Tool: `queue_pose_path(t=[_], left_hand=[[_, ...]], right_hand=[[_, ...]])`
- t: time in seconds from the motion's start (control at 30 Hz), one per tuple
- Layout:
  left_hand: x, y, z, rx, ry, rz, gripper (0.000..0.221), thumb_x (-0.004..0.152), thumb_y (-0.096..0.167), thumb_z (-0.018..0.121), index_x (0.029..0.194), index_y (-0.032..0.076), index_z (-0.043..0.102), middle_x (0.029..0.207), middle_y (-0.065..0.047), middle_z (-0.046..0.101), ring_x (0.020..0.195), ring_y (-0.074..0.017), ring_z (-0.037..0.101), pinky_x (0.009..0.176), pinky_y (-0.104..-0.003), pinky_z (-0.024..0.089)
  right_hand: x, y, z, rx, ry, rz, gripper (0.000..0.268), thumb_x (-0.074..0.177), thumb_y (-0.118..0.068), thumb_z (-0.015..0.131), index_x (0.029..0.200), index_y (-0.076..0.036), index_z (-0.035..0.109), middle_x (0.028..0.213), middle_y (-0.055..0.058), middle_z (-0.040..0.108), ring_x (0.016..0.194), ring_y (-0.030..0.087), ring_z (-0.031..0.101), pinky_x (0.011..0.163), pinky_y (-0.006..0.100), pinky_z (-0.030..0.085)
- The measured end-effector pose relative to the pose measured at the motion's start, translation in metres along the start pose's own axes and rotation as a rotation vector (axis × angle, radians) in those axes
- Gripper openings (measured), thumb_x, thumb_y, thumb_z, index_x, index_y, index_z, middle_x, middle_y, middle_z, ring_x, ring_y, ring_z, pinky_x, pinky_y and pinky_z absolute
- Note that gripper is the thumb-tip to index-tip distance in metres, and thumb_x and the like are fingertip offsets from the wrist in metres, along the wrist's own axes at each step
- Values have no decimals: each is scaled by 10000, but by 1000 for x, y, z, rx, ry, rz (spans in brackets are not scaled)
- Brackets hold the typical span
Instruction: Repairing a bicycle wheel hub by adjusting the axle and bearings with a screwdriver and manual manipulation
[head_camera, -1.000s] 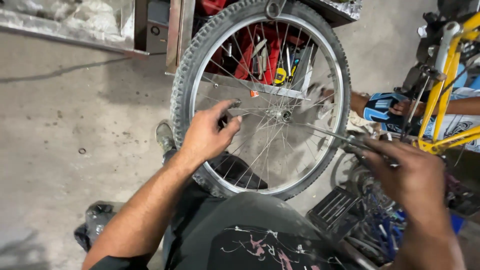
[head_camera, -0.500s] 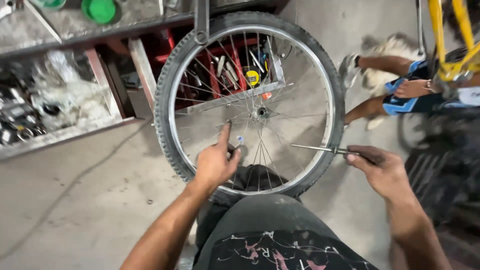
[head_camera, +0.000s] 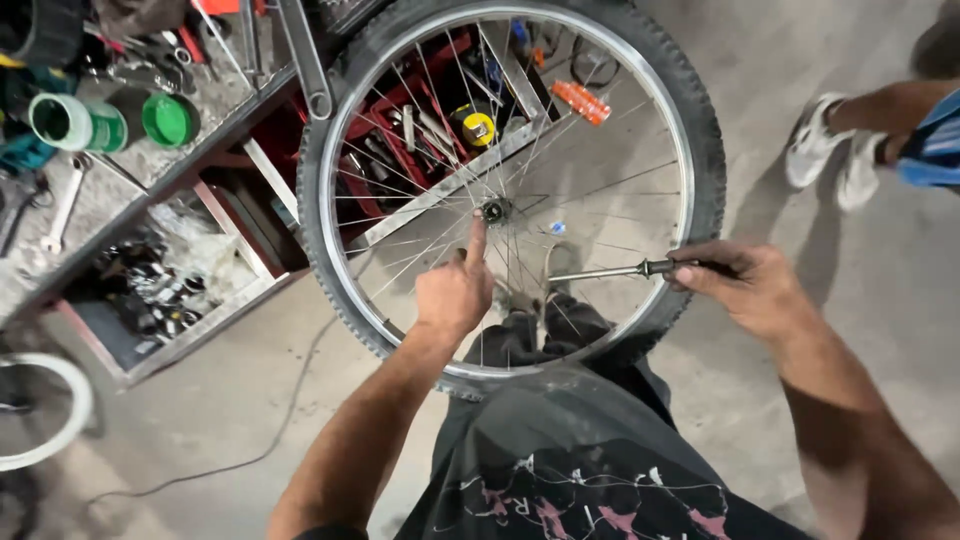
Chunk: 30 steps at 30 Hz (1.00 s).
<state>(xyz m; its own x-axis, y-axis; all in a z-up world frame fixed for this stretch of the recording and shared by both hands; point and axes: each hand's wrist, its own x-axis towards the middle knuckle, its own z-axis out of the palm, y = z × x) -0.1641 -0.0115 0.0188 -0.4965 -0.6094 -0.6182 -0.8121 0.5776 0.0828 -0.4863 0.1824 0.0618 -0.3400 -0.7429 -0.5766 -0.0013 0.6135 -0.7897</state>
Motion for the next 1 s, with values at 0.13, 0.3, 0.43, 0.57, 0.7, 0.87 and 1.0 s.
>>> queue_pose_path(t=[0.13, 0.3, 0.43, 0.57, 0.7, 0.87, 1.0], left_hand=[[2, 17, -30, -5, -188, -54, 787, 1117, 490, 363, 1705, 252, -103, 1236, -176, 648, 641, -248, 687, 542, -418, 590], [9, 21, -21, 69, -177, -100, 743, 1089, 469, 287, 1686, 247, -95, 1578, -203, 475, 451, -151, 590, 336, -325, 486], [9, 25, -18, 123, -132, -101, 690, 1100, 360, 254, 1700, 233, -62, 1555, -230, 495, 388, -64, 475, 290, -251, 412], [1, 30, -29, 140, -159, -100, 745, 1057, 229, 350, 1715, 170, 5, 1005, -55, 489, 430, -88, 538, 948, -575, 515], [-7, 23, -27, 22, -64, -41, 747, 1034, 148, 463, 1707, 108, 143, 525, 68, 460, 391, -99, 402, 343, -259, 415], [-12, 20, -29, 43, -36, -28, 674, 1022, 164, 361, 1684, 99, 251, 512, 80, 425, 387, -79, 443, 356, -268, 454], [-14, 18, -34, -18, -21, -52, 652, 977, 98, 297, 1622, 95, 389, 481, 87, 443, 357, -93, 444, 313, -269, 378]], right_hand=[[7, -1, -2, -88, -32, -26, 308, 836, -174, 828, 1120, -56, 813, 961, 121, 837, 813, 174, 786, 787, 254, 633], [20, 21, -6, 129, -99, -84, 294, 857, -51, 800, 1146, -2, 777, 963, 156, 818, 832, 197, 785, 824, 261, 657], [21, 15, -6, 115, -44, -18, 262, 863, -37, 818, 1121, 4, 794, 905, 138, 808, 805, 161, 750, 826, 237, 617], [20, 9, -7, 94, -41, -3, 276, 855, -51, 824, 1126, -6, 793, 924, 137, 810, 825, 166, 758, 830, 241, 618], [19, 1, -4, 37, -33, 58, 240, 868, -58, 825, 1104, -17, 808, 915, 130, 817, 814, 170, 756, 840, 241, 610], [23, 3, -3, 59, -66, 13, 255, 849, -53, 829, 1101, -15, 807, 961, 129, 822, 836, 166, 755, 840, 237, 623], [25, 6, -4, 47, -82, -16, 272, 840, -61, 838, 1109, -40, 813, 978, 103, 825, 850, 131, 739, 851, 210, 603]])
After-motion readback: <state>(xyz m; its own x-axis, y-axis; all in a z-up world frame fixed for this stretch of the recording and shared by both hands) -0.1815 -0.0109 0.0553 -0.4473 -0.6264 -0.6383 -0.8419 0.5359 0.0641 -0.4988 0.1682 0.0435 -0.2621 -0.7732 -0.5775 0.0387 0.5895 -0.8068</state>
